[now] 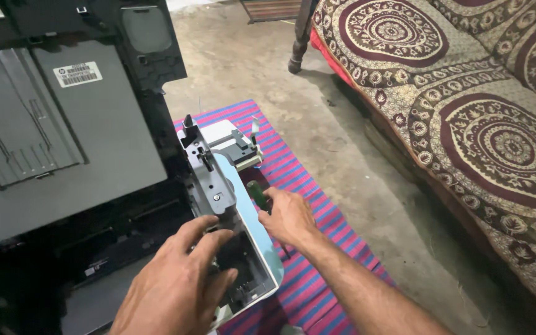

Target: The person disassembles a printer by removing screws and detaching internal components. They use a screwdriver to loosen fasteners, then lift and remove a large internal assembly from the printer chassis.

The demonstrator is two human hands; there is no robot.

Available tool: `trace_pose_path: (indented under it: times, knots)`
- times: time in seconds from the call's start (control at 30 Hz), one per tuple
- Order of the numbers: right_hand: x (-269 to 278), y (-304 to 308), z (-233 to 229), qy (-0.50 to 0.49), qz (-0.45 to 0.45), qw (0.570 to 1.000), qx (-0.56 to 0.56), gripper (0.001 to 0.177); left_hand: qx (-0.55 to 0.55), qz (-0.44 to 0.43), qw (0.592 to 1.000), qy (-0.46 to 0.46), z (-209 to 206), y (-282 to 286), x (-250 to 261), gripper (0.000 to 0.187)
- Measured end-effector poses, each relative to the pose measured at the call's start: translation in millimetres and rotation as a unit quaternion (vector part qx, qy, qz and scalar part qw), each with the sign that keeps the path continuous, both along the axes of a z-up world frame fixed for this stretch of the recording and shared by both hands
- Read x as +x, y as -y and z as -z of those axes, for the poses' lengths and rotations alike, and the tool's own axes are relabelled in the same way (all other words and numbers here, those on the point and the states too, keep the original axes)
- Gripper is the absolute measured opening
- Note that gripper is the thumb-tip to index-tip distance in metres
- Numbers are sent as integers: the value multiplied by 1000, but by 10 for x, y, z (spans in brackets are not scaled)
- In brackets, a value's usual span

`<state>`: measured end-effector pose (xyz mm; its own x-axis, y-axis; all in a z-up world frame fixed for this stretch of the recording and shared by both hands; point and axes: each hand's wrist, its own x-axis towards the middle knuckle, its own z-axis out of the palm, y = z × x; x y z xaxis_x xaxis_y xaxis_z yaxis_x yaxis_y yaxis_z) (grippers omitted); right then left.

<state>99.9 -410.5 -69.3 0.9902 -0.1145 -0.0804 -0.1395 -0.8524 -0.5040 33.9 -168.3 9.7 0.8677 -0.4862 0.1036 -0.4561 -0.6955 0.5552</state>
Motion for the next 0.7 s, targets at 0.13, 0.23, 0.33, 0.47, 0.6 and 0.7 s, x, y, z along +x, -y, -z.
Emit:
trace_pose_path:
  times: [0.13,0.23,0.33,0.47,0.6,0.7]
  knots:
    - [-31,47,101,-87,4,996,-1,44,35,-18,998,-42,-79,56,-7,60]
    - [-85,89,256,-79,-19,997,4,44,62,-29,995,-70,-127,121,-34,64]
    - [-148,125,417,-102,0,995,-1,50,63,-31,995,-75,-173,201,-59,65]
    - [-178,163,547,-95,-5,995,0,54,20,-6,1000,6,-266,320,-64,58]
    - [-168,183,592,-76,-13,997,5,53,29,33,992,119,-401,506,-34,53]
    - [-166,185,611,-44,-30,999,4,48,67,75,974,204,-522,627,51,45]
